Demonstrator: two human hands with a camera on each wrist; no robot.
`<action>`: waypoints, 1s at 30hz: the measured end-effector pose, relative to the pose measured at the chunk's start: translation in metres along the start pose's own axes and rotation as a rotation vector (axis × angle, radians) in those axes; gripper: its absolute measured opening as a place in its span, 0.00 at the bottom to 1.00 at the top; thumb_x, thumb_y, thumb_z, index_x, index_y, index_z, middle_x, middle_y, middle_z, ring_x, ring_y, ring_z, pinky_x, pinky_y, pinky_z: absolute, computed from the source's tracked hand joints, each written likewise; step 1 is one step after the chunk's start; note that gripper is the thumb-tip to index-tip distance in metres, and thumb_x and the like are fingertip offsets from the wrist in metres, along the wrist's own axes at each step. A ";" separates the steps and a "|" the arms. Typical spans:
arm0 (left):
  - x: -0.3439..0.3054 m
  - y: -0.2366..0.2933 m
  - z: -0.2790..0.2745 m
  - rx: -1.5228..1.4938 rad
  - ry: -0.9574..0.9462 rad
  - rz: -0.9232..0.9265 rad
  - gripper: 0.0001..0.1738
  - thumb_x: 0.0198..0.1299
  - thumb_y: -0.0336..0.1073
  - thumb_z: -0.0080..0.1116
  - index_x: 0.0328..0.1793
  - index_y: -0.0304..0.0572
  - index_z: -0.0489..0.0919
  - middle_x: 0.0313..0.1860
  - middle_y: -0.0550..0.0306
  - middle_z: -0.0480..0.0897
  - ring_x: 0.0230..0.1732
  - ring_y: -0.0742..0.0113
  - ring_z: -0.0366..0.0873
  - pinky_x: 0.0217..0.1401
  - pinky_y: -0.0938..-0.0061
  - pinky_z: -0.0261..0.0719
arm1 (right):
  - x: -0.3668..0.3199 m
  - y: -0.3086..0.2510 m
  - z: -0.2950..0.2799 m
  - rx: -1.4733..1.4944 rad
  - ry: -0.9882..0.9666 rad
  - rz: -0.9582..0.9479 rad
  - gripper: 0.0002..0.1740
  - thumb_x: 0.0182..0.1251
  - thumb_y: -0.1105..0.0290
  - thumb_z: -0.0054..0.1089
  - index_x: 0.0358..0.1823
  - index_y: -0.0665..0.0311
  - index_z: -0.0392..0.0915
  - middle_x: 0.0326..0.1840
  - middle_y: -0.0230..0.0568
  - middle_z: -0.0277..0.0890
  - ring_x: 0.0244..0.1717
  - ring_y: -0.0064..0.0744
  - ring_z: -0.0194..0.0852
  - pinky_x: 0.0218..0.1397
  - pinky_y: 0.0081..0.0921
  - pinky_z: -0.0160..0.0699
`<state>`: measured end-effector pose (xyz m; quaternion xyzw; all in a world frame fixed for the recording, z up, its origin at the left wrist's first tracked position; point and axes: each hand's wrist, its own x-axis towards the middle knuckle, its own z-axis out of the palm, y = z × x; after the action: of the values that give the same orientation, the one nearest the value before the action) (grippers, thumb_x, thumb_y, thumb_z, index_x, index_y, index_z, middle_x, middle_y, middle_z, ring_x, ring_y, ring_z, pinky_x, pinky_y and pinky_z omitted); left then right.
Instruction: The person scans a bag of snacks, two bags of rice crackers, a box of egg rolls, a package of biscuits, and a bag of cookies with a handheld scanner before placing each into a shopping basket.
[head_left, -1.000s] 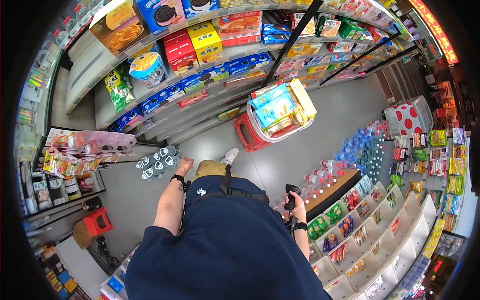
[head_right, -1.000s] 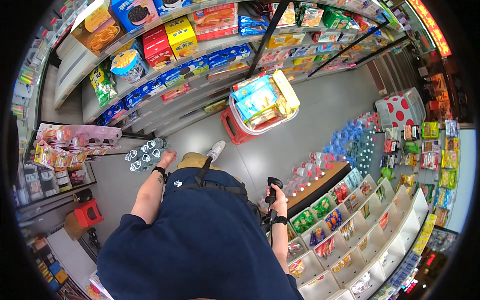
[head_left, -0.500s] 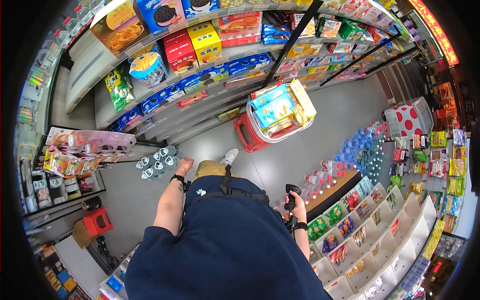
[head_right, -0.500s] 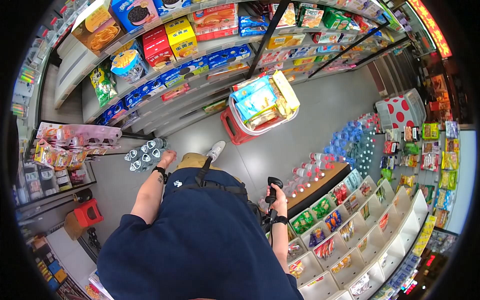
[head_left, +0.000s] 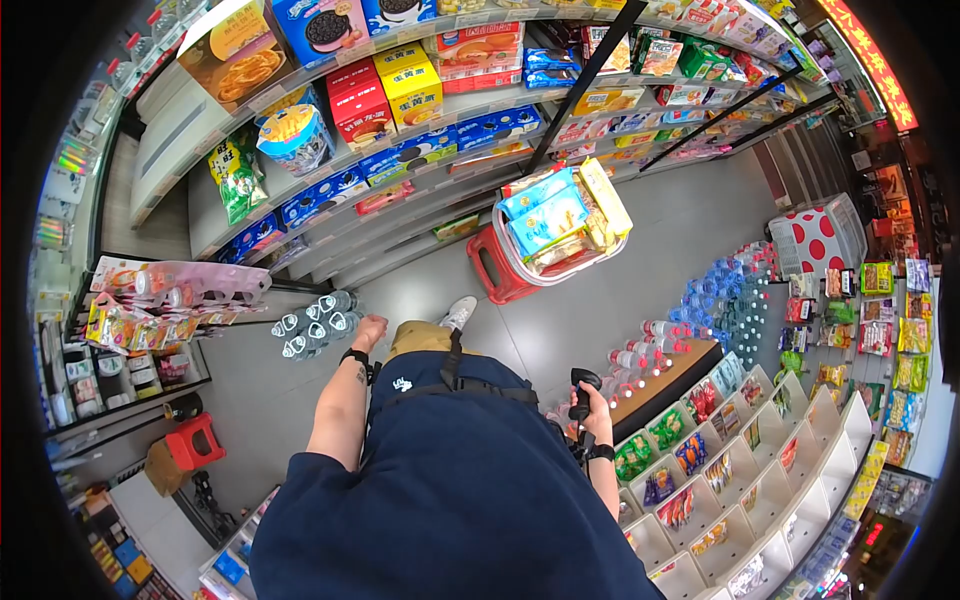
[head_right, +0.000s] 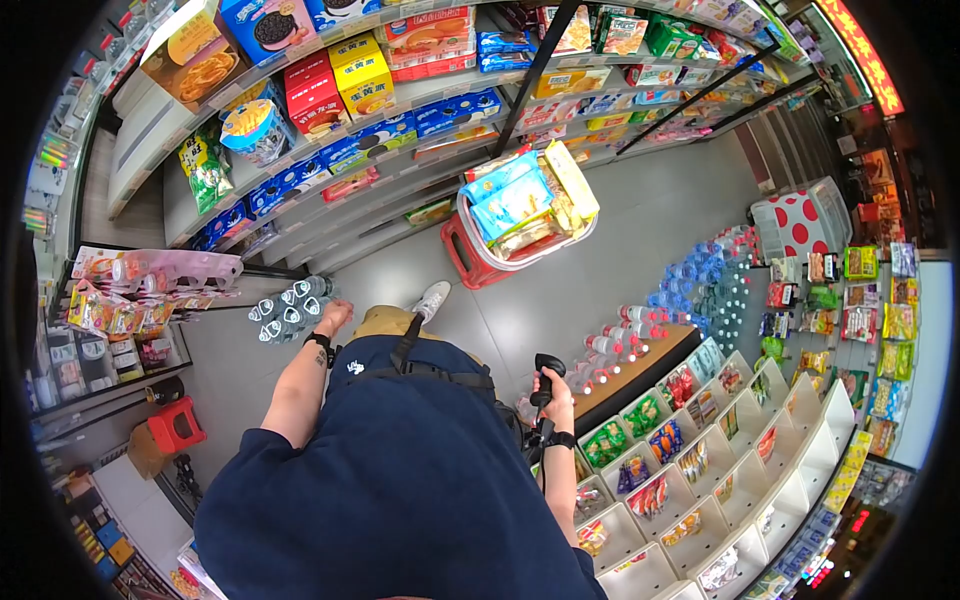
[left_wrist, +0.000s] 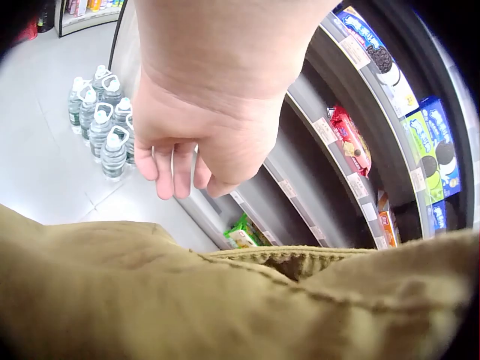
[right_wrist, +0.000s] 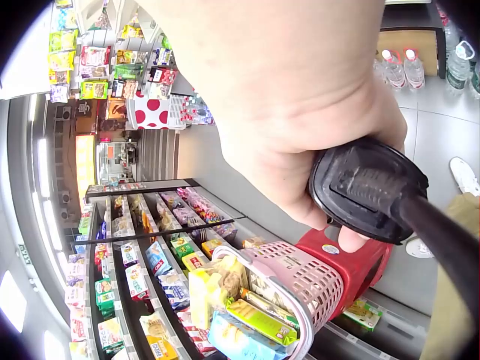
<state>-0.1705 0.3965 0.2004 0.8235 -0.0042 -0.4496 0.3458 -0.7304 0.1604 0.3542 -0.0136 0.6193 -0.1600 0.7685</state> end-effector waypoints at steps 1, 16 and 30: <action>0.000 0.001 0.000 0.007 -0.004 -0.001 0.13 0.56 0.36 0.65 0.42 0.34 0.85 0.31 0.54 0.86 0.28 0.65 0.84 0.35 0.70 0.82 | 0.000 0.000 0.000 0.001 0.001 0.000 0.14 0.70 0.65 0.67 0.43 0.70 0.76 0.30 0.40 0.78 0.26 0.30 0.79 0.27 0.22 0.83; 0.001 0.023 -0.008 0.236 0.017 0.153 0.17 0.56 0.45 0.62 0.40 0.39 0.89 0.28 0.52 0.87 0.32 0.60 0.86 0.39 0.65 0.80 | 0.007 0.016 -0.057 -0.025 0.013 0.004 0.13 0.70 0.65 0.67 0.42 0.68 0.77 0.29 0.37 0.78 0.25 0.28 0.76 0.27 0.21 0.80; -0.093 -0.030 -0.003 0.712 -0.107 0.256 0.24 0.58 0.48 0.62 0.56 0.44 0.85 0.50 0.42 0.89 0.58 0.44 0.85 0.64 0.58 0.80 | 0.005 0.025 -0.082 -0.204 -0.003 0.060 0.13 0.69 0.60 0.68 0.38 0.62 0.79 0.25 0.33 0.78 0.20 0.26 0.74 0.24 0.23 0.77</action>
<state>-0.2323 0.4507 0.2528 0.8604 -0.2808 -0.4154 0.0906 -0.8019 0.1976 0.3248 -0.0736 0.6313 -0.0728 0.7686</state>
